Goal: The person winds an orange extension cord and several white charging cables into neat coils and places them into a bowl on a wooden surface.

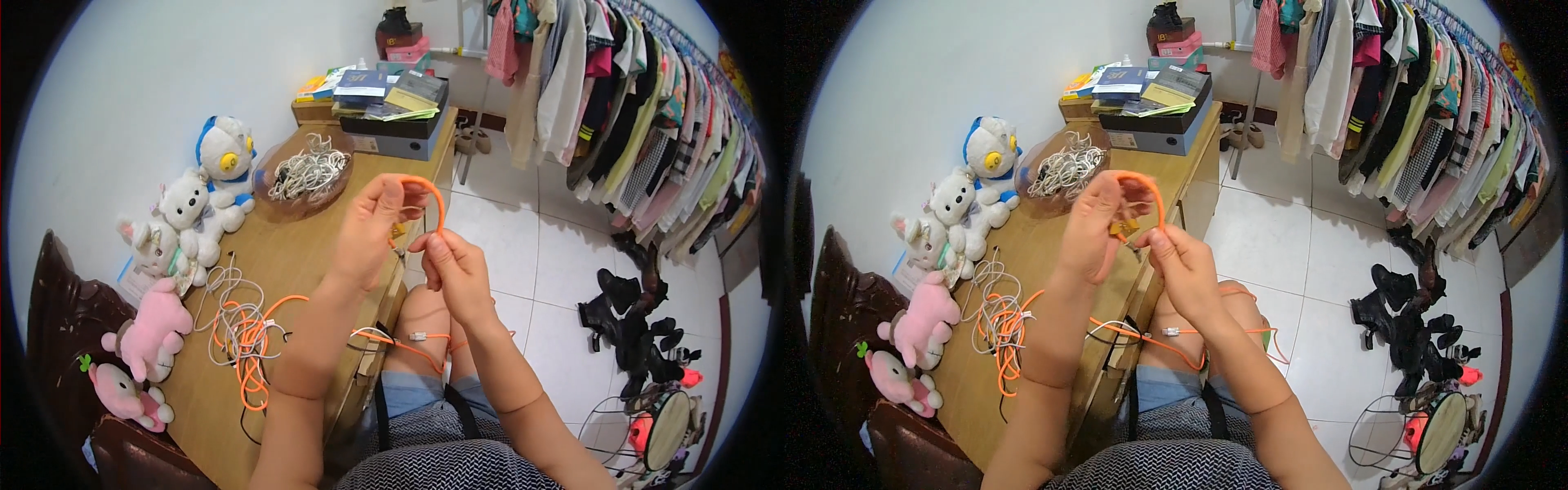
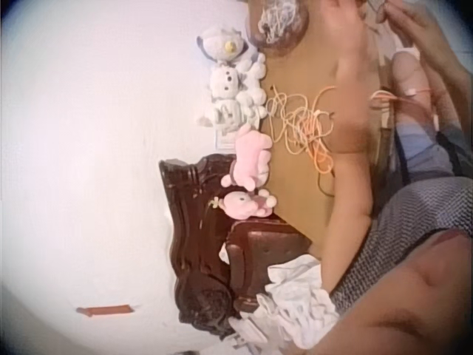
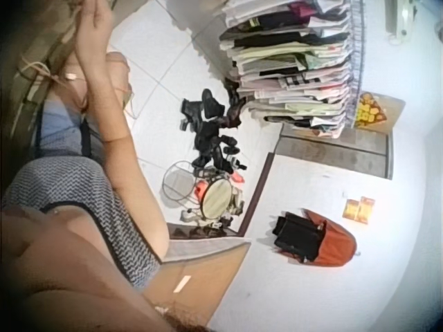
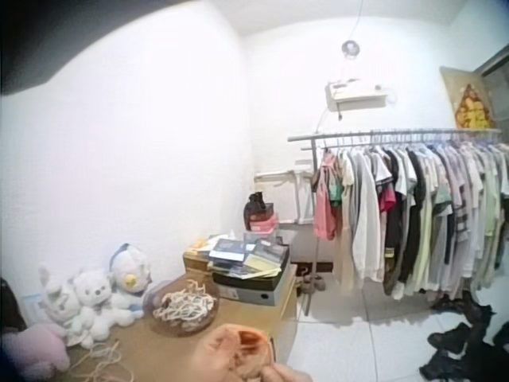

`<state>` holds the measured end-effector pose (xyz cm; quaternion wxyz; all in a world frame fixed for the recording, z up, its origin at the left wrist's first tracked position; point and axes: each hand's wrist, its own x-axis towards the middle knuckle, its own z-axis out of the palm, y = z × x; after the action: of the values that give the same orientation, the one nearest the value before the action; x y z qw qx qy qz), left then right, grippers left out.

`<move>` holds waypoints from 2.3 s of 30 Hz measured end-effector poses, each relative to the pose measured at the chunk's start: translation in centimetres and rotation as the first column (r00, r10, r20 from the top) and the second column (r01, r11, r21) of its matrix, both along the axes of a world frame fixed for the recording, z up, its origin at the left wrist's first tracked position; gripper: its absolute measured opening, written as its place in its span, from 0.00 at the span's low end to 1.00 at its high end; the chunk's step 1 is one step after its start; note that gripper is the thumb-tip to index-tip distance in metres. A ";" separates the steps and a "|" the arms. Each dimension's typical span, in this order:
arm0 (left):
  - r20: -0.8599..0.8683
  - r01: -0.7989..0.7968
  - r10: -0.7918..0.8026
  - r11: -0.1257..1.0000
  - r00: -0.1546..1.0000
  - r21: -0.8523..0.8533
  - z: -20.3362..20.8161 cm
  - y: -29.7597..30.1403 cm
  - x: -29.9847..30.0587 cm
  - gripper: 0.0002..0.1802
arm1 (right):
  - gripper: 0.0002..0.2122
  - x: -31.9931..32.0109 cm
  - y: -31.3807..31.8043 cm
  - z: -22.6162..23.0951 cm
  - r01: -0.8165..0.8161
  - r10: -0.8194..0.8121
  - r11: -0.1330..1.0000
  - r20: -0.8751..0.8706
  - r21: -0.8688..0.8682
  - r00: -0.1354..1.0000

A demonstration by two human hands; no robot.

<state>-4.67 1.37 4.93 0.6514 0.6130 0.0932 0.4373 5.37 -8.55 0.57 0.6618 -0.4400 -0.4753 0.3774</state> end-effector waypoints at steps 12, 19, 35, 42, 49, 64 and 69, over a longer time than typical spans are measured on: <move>0.274 0.221 -0.126 0.910 0.953 -0.351 -0.1 0.9 -1.4 0.13 | 0.18 -3.2 2.2 -2.0 0.322 -0.353 0.935 0.327 0.145 0.877; 0.054 0.009 0.008 0.954 0.999 -0.301 0.2 -1.2 0.5 0.24 | 0.17 -2.0 3.0 -2.2 0.225 -0.202 0.974 0.332 -0.030 0.921; -0.211 -0.261 0.389 0.850 0.897 0.457 -1.6 2.8 -0.1 0.17 | 0.04 3.7 0.3 -2.0 0.359 -0.415 0.893 0.186 0.273 0.891; -0.503 0.377 -0.273 0.919 0.820 0.117 -1.6 -1.1 0.9 0.22 | 0.05 3.3 2.0 1.1 0.412 -0.546 0.776 0.181 0.478 0.818; -0.142 0.051 -0.048 0.999 0.989 0.018 -2.8 0.7 1.2 0.28 | 0.11 1.3 1.7 -3.2 0.252 -0.254 0.965 0.022 0.077 0.967; 0.047 0.242 -0.238 0.938 0.970 -0.250 -1.8 -0.1 1.0 0.22 | 0.11 0.7 1.2 -4.7 0.247 -0.240 0.969 0.175 -0.013 0.955; 0.045 -0.238 0.242 0.969 0.969 -0.068 0.7 2.6 -2.5 0.22 | 0.06 1.8 -0.8 -5.9 0.325 -0.298 0.944 0.296 -0.047 0.908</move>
<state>-7.16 3.99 5.64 0.6147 0.5648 0.1631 0.5259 7.15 -9.31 -5.34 0.6166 -0.5909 -0.4707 0.2217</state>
